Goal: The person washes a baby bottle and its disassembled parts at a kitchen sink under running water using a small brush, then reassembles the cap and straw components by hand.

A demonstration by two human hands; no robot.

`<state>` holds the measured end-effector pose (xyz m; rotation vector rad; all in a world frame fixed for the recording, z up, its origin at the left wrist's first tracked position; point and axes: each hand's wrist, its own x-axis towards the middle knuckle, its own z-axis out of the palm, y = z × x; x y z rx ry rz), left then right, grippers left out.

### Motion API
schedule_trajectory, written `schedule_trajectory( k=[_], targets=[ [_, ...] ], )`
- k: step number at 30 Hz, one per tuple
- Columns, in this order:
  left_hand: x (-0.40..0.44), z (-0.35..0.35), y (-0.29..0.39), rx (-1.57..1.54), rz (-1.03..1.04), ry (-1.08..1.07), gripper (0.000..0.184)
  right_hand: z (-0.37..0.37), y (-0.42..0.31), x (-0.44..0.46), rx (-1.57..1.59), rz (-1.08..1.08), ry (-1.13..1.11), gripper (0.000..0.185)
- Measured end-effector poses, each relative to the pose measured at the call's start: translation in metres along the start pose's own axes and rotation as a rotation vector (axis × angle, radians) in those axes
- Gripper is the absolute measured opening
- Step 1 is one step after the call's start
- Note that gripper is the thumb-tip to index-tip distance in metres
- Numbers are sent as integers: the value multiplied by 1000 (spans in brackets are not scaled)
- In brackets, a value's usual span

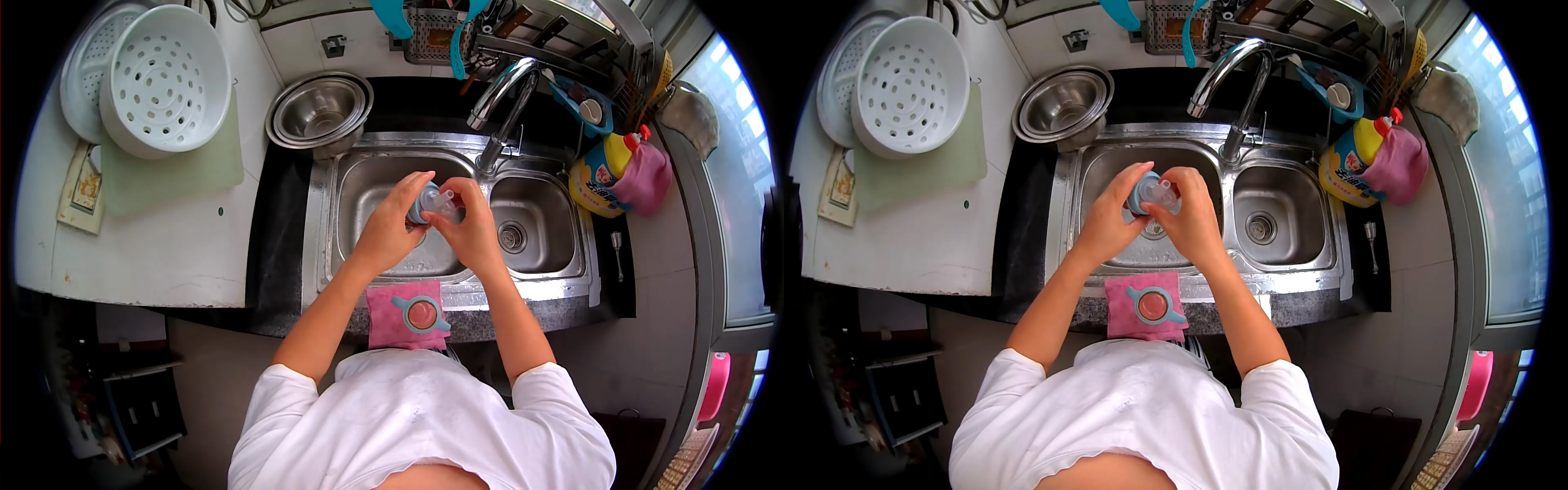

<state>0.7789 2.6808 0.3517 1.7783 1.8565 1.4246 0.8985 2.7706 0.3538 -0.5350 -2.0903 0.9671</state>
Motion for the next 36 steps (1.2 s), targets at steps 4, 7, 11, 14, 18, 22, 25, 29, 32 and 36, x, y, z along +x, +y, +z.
schedule_trajectory(
  k=[4,7,11,14,18,22,25,29,32,36],
  targets=[
    [-2,-1,-7,-170,-156,-42,71,-2,7,-1,30,-58,-19,39],
    [-3,-1,-12,-242,-183,-35,70,-5,15,-3,111,-82,-93,42],
    [-3,-3,-9,-292,-237,-59,68,-9,9,-3,136,-34,-130,40],
    [-5,2,-10,-286,-165,1,66,-3,4,-4,102,-11,-84,37],
    [-5,4,-9,-247,-114,25,65,4,1,-7,126,92,-23,37],
    [-6,5,-10,-247,-91,49,64,12,9,-9,260,131,27,37],
    [-6,5,-8,-269,-97,35,64,12,15,-7,87,-14,98,35],
    [-4,4,-11,-289,-106,53,64,8,7,-4,171,25,50,34],
    [0,4,-5,-223,-56,82,64,9,2,-5,128,8,57,35],
    [-1,5,-9,-227,-50,73,62,14,12,-6,268,43,86,35]
  ],
)
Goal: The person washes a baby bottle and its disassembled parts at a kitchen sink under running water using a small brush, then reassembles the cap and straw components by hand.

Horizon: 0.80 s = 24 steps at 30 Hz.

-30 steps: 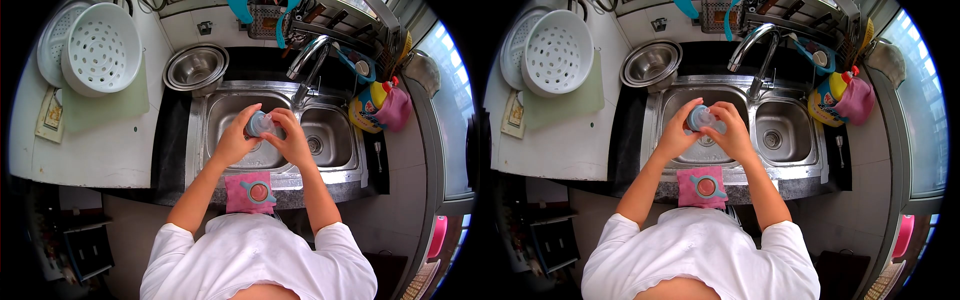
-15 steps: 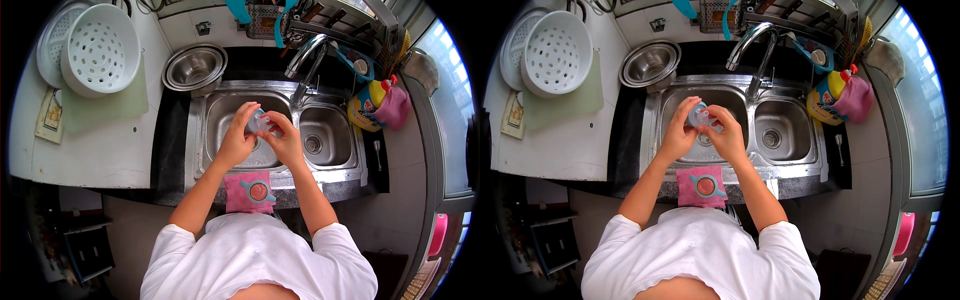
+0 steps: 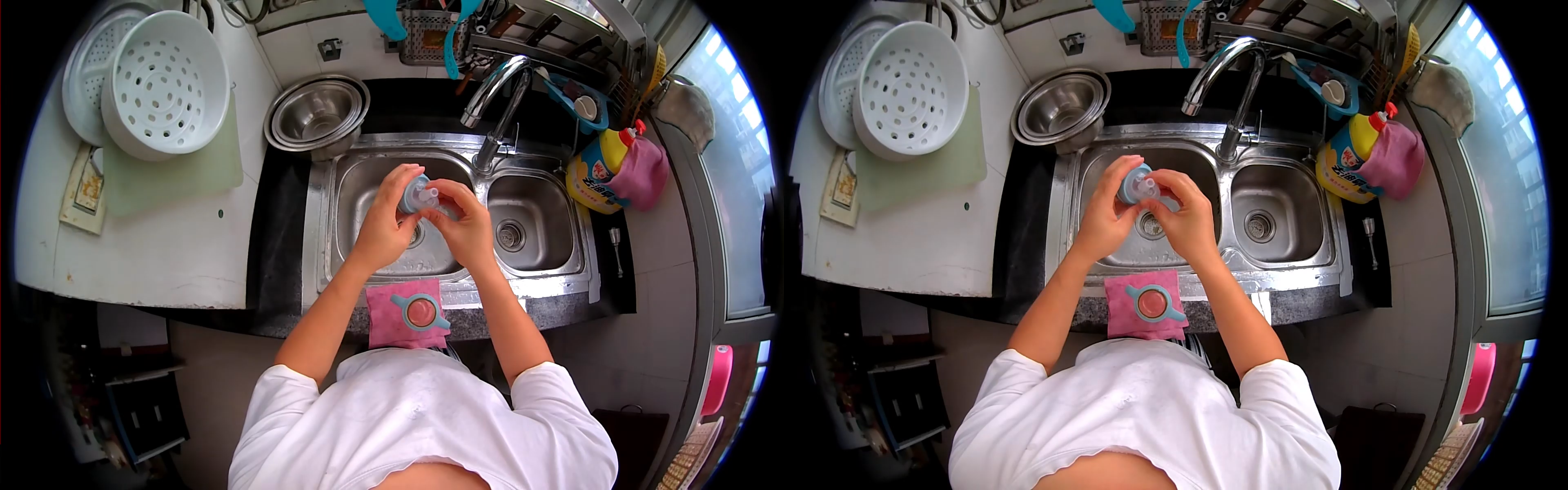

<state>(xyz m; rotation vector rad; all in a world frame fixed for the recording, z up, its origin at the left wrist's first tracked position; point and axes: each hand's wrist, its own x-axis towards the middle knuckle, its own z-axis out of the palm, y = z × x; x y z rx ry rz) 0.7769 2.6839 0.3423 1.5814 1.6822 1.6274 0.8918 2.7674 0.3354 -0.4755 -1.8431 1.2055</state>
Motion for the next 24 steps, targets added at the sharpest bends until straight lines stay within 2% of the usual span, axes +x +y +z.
schedule_trajectory(
  k=[2,8,10,16,19,24],
  targets=[
    [-1,1,-4,-59,12,-2,62,-1,0,0,76,8,16,35],
    [-5,3,-12,-178,-41,-37,63,-11,-2,5,-154,-69,-29,37],
    [-5,3,-13,-193,-53,-59,63,-16,0,7,-184,-48,-113,39],
    [-6,3,-16,-212,-119,-131,63,-20,-4,7,-312,51,-160,41],
    [-5,0,-17,-280,-167,-173,63,-21,-12,7,-276,115,-199,39],
    [-5,-6,-21,-444,-280,-228,62,-27,-6,8,-155,98,-289,36]
  ],
)
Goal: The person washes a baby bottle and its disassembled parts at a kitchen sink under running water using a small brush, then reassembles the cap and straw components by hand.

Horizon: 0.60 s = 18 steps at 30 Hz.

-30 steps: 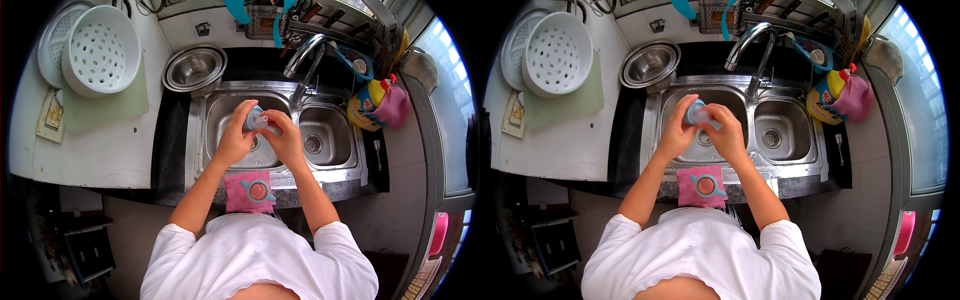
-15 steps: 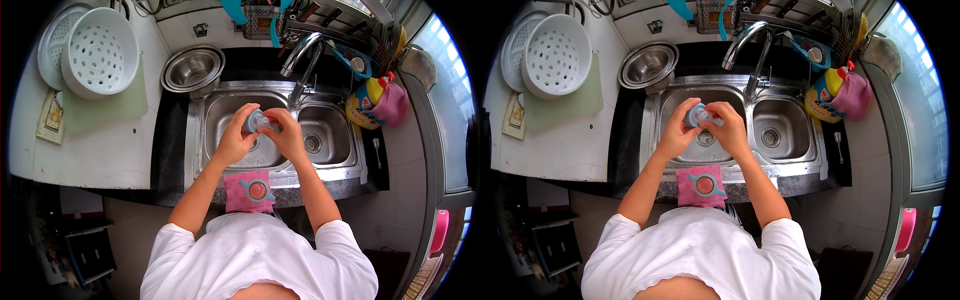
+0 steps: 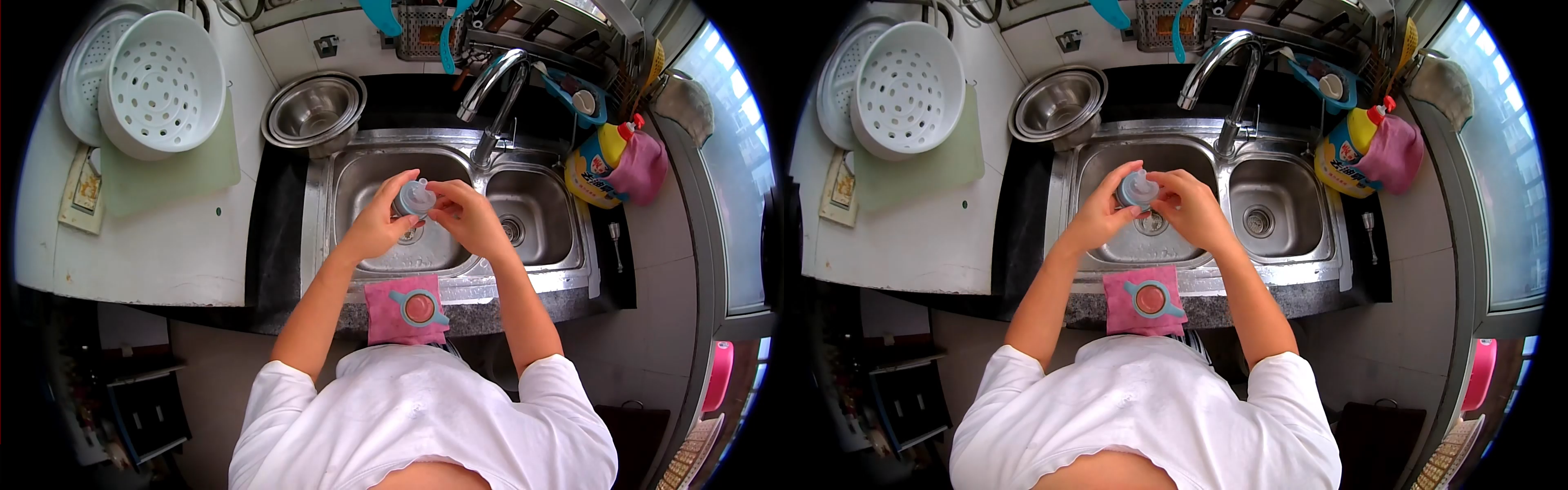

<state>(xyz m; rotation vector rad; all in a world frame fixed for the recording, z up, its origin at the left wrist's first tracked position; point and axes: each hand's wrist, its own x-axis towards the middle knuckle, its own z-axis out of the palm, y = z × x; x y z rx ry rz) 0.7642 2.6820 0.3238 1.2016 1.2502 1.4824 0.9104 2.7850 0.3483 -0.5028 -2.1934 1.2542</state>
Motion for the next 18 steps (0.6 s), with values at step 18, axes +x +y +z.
schedule_trajectory(
  k=[18],
  targets=[
    [0,-6,1,-150,-166,-106,62,-1,1,1,-289,-81,-85,26]
  ],
)
